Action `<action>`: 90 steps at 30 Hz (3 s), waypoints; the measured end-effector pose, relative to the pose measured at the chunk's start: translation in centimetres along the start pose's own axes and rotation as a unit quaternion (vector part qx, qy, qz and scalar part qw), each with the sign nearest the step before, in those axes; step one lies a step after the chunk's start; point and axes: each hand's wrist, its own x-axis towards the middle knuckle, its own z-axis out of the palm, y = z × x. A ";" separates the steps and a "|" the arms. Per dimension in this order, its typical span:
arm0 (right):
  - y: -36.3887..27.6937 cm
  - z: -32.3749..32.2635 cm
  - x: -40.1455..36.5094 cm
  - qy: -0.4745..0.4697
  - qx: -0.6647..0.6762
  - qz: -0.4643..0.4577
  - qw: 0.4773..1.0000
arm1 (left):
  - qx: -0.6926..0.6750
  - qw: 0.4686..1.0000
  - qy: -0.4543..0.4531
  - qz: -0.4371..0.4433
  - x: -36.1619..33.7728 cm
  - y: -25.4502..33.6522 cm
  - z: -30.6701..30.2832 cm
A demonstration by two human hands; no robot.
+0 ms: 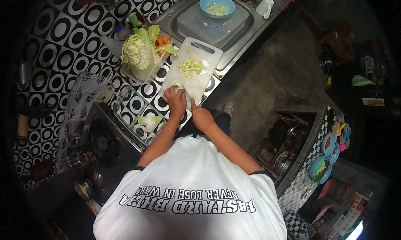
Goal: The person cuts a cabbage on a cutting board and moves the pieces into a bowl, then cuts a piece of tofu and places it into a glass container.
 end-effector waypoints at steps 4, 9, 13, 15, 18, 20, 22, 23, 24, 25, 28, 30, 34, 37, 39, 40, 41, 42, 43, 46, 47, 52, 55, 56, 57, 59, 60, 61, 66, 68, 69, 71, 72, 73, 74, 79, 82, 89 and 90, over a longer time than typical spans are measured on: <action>-0.3 -0.7 0.0 -0.017 -0.001 0.008 1.000 | 0.000 1.000 -0.003 -0.002 -0.1 0.0 0.0; 0.0 -0.2 -0.1 -0.022 -0.004 0.007 1.000 | -0.008 1.000 -0.009 -0.002 -0.1 -0.2 0.1; 0.6 1.0 -0.1 -0.010 -0.005 -0.001 1.000 | -0.005 1.000 -0.011 -0.006 -0.1 -0.2 0.1; 1.0 1.5 -0.1 -0.004 -0.006 -0.005 1.000 | -0.007 1.000 -0.014 -0.015 -0.1 -0.2 0.1; 1.4 1.9 0.0 -0.002 -0.003 -0.005 1.000 | -0.004 1.000 -0.014 -0.010 -0.1 -0.2 0.1; 1.6 2.1 0.1 0.000 -0.003 -0.002 1.000 | -0.007 1.000 -0.009 -0.011 -0.1 -0.1 0.2; 1.7 2.1 0.2 -0.001 -0.004 -0.002 1.000 | -0.009 1.000 -0.004 -0.012 -0.1 0.0 0.2; 1.7 2.1 0.3 -0.002 -0.006 -0.004 1.000 | -0.014 1.000 -0.006 -0.011 0.0 0.0 0.1; 1.7 2.2 0.4 -0.002 -0.006 -0.005 1.000 | -0.019 1.000 -0.008 -0.011 0.0 -0.1 0.1; 1.6 2.2 0.5 0.003 -0.003 -0.005 1.000 | -0.018 1.000 -0.007 -0.011 0.0 -0.1 0.0; 1.7 2.3 1.0 0.006 -0.002 -0.005 1.000 | -0.019 0.999 -0.022 -0.019 -0.1 -0.2 0.1; 1.7 2.3 1.4 0.004 -0.003 -0.004 1.000 | -0.021 0.999 -0.018 -0.016 0.0 -0.1 0.0; 1.5 2.1 2.3 0.007 -0.016 -0.006 1.000 | -0.019 1.000 -0.001 -0.009 0.1 0.2 -0.2; 1.5 1.7 2.8 0.002 -0.020 -0.003 1.000 | -0.014 1.000 -0.007 -0.011 0.0 0.0 -0.1; 1.7 1.4 3.2 0.002 -0.018 0.001 1.000 | -0.015 1.000 -0.016 -0.015 0.0 -0.1 0.0; 1.8 1.1 3.6 -0.003 -0.016 0.008 1.000 | -0.016 1.000 -0.013 -0.013 0.0 -0.2 0.0; 1.9 0.8 3.9 -0.007 -0.014 0.016 1.000 | -0.016 1.000 -0.014 -0.013 -0.1 -0.2 0.0; 2.2 0.8 4.1 -0.004 -0.016 0.017 1.000 | -0.015 1.000 -0.014 -0.012 -0.1 -0.2 0.0; 2.5 0.7 4.3 -0.001 -0.023 0.005 1.000 | -0.017 1.000 -0.011 -0.009 -0.2 -0.2 0.0; 3.0 0.0 4.8 0.007 -0.030 -0.008 0.999 | -0.016 1.000 -0.007 -0.012 -0.3 -0.3 0.2; 3.1 -0.3 4.9 0.008 -0.028 -0.008 1.000 | -0.016 1.000 -0.002 -0.011 -0.3 -0.3 0.2; 2.6 -1.4 4.7 0.013 -0.032 -0.016 0.999 | -0.021 1.000 0.007 -0.017 -0.3 -0.2 0.1; 2.1 -1.7 4.3 0.022 -0.009 -0.007 1.000 | -0.016 1.000 0.014 -0.016 -0.1 -0.5 0.2; 2.0 -1.7 4.0 0.027 0.011 0.004 1.000 | -0.007 1.000 0.015 -0.009 -0.2 -0.6 0.3; 1.9 -1.6 3.7 0.023 0.006 0.000 1.000 | -0.008 1.000 0.019 -0.016 -0.2 -0.6 0.2; 1.8 -1.3 3.1 0.062 0.019 -0.006 0.998 | -0.017 1.000 0.011 -0.001 -0.2 -0.8 0.2; 1.8 -1.2 2.8 0.057 0.013 -0.008 0.998 | -0.016 1.000 0.018 0.005 -0.3 -0.8 0.0; 1.8 -1.1 2.5 0.065 0.034 -0.008 0.997 | -0.019 1.000 0.023 0.003 -0.3 -0.8 0.0; 1.8 -1.2 0.9 0.083 0.063 -0.017 0.994 | -0.032 0.999 0.028 0.002 -0.4 -0.9 -0.2; 1.2 -2.3 -0.1 0.089 0.085 -0.013 0.992 | -0.038 0.999 0.028 -0.005 -0.4 -1.0 -0.3; 1.5 -2.2 -0.4 0.088 0.084 -0.015 0.992 | -0.043 0.999 0.025 -0.009 -0.4 -1.1 -0.4; 2.1 -2.0 -1.2 0.085 0.086 -0.026 0.992 | -0.049 0.998 0.031 -0.026 -0.5 -1.4 -0.7; 2.3 -2.0 -1.6 0.085 0.087 -0.027 0.992 | -0.056 0.997 0.035 -0.042 -0.5 -1.6 -0.8; 2.5 -2.1 -2.1 0.060 0.076 -0.034 0.995 | -0.055 0.997 0.035 -0.042 -0.4 -1.9 -0.7; 2.7 -2.1 -2.4 0.035 0.066 -0.041 0.996 | -0.067 0.995 0.035 -0.064 -0.3 -2.2 -0.8; 5.1 -1.4 -1.5 0.050 0.081 -0.047 0.994 | -0.072 0.990 0.020 -0.122 0.2 -2.3 -0.9; 6.7 -1.9 0.3 0.074 0.087 -0.052 0.992 | -0.092 0.989 0.005 -0.119 0.7 -2.6 -1.1; 7.2 -3.6 1.1 0.095 0.139 -0.052 0.984 | -0.040 0.994 -0.098 -0.027 3.2 -2.8 -2.9; 7.4 -3.4 0.9 0.103 0.162 -0.050 0.980 | -0.036 0.994 -0.099 -0.028 3.5 -2.7 -3.2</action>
